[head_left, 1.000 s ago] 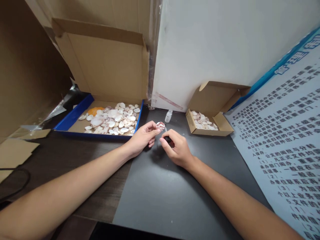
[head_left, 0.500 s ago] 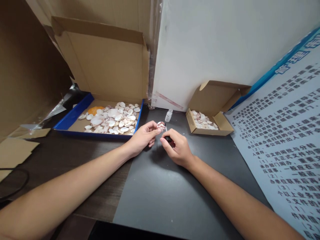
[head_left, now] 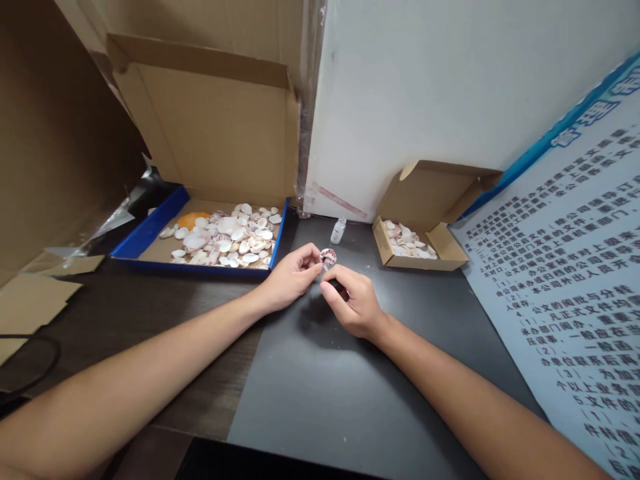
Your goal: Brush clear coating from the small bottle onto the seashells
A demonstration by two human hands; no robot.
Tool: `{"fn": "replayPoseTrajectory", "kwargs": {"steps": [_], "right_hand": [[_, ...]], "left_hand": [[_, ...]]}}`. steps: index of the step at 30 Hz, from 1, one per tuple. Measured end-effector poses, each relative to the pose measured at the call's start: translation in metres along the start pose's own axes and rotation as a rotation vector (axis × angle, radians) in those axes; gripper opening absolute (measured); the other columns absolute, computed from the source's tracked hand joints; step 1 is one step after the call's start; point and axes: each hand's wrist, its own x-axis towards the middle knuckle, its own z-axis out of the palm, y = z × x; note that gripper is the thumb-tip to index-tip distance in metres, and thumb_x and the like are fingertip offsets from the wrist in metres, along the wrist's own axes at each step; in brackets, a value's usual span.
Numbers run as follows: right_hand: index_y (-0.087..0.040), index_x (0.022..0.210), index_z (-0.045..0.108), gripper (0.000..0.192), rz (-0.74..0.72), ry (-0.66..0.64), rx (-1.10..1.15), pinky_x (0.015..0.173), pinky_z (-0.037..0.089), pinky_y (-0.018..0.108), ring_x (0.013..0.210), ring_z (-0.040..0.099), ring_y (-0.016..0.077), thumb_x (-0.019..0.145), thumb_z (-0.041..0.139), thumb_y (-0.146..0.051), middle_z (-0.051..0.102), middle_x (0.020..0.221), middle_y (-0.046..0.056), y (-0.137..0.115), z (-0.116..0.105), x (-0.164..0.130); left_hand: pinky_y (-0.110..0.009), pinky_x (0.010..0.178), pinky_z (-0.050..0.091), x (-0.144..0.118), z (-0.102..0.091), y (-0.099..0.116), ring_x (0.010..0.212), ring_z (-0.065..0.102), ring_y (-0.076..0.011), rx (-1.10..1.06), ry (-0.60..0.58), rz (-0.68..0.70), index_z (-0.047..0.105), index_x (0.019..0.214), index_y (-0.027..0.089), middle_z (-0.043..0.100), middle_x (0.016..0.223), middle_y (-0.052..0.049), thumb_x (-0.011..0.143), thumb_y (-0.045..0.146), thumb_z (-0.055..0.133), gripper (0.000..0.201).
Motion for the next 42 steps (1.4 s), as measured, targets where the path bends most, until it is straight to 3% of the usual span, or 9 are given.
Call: {"fn": "replayPoseTrajectory", "kwargs": {"steps": [6,12,17,21,25,30,34,38,42], "right_hand": [[-0.021,0.083,0.057,0.014,0.014,0.034,-0.026,0.06,0.043,0.026,0.065,0.055,0.0137,0.093,0.048,-0.022,0.062,0.075,0.001,0.0002,0.0003,-0.0007],[-0.02,0.088,0.057,0.012,0.023,0.054,-0.036,0.068,0.043,0.026,0.075,0.058,0.0151,0.095,0.047,-0.022,0.062,0.081,0.002,0.0004,-0.0003,-0.0002],[-0.02,0.083,0.056,0.015,-0.004,0.013,-0.02,0.064,0.041,0.024,0.067,0.054,0.0129,0.094,0.047,-0.02,0.059,0.075,0.0,0.0,-0.0017,0.0003],[-0.02,0.083,0.055,0.014,0.048,0.12,-0.067,0.06,0.039,0.024,0.066,0.053,0.0129,0.094,0.047,-0.021,0.058,0.074,0.0,0.001,-0.0042,0.0002],[-0.02,0.076,0.051,0.019,-0.022,0.03,-0.063,0.059,0.038,0.025,0.06,0.05,0.0126,0.093,0.044,-0.02,0.054,0.067,-0.001,0.0022,-0.0046,-0.0001],[-0.02,0.079,0.052,0.018,0.054,0.12,-0.111,0.062,0.038,0.025,0.064,0.052,0.0134,0.094,0.043,-0.021,0.056,0.072,0.0,0.0032,-0.0031,0.0],[-0.021,0.077,0.051,0.018,0.02,0.031,-0.11,0.061,0.037,0.025,0.062,0.049,0.013,0.094,0.044,-0.021,0.054,0.07,0.0,0.0048,-0.0033,0.0005],[-0.02,0.077,0.051,0.018,0.088,0.158,-0.107,0.06,0.036,0.025,0.062,0.048,0.0126,0.094,0.043,-0.02,0.053,0.07,0.0,0.0059,-0.0056,0.0009],[-0.02,0.071,0.049,0.022,0.037,0.077,-0.052,0.057,0.036,0.025,0.057,0.045,0.0117,0.092,0.043,-0.02,0.048,0.063,-0.002,0.0047,-0.0062,0.0004]], "left_hand": [[-0.02,0.05,0.028,-0.0003,0.0002,0.0005,0.05,0.036,-0.0064,0.036,-0.007,0.022,0.047,0.08,0.018,0.045,0.06,0.008,0.085,0.035,0.061,0.022],[-0.02,0.046,0.025,0.0007,-0.0008,0.0007,0.046,0.033,-0.0052,0.043,-0.013,0.005,0.046,0.079,0.018,0.043,0.06,0.009,0.084,0.038,0.062,0.026],[-0.02,0.042,0.023,0.0016,-0.0016,-0.0011,0.044,0.033,-0.0046,0.013,-0.009,-0.02,0.046,0.082,0.018,0.045,0.062,0.008,0.085,0.044,0.06,0.029],[-0.02,0.042,0.022,0.0008,-0.0012,0.0,0.042,0.033,-0.0047,0.069,0.006,-0.031,0.045,0.08,0.019,0.04,0.056,0.01,0.086,0.042,0.059,0.027],[-0.02,0.044,0.025,-0.0004,0.0,0.0026,0.044,0.034,-0.005,0.101,0.003,-0.019,0.047,0.08,0.018,0.043,0.057,0.009,0.087,0.037,0.057,0.023],[-0.02,0.044,0.024,-0.0004,0.0,0.0024,0.043,0.034,-0.0049,0.105,0.016,-0.027,0.046,0.081,0.018,0.041,0.055,0.009,0.087,0.039,0.057,0.024],[-0.019,0.041,0.022,0.0006,-0.0007,0.0003,0.042,0.032,-0.0045,0.063,0.004,-0.034,0.045,0.082,0.019,0.04,0.058,0.009,0.087,0.04,0.057,0.025],[-0.019,0.039,0.021,0.0007,-0.0003,0.0012,0.041,0.031,-0.0043,0.071,0.014,-0.057,0.044,0.082,0.02,0.039,0.058,0.01,0.087,0.041,0.057,0.026],[-0.02,0.042,0.022,-0.0002,0.0008,0.0047,0.041,0.031,-0.0047,0.098,0.015,-0.05,0.045,0.082,0.019,0.04,0.054,0.01,0.089,0.04,0.055,0.024]]}}
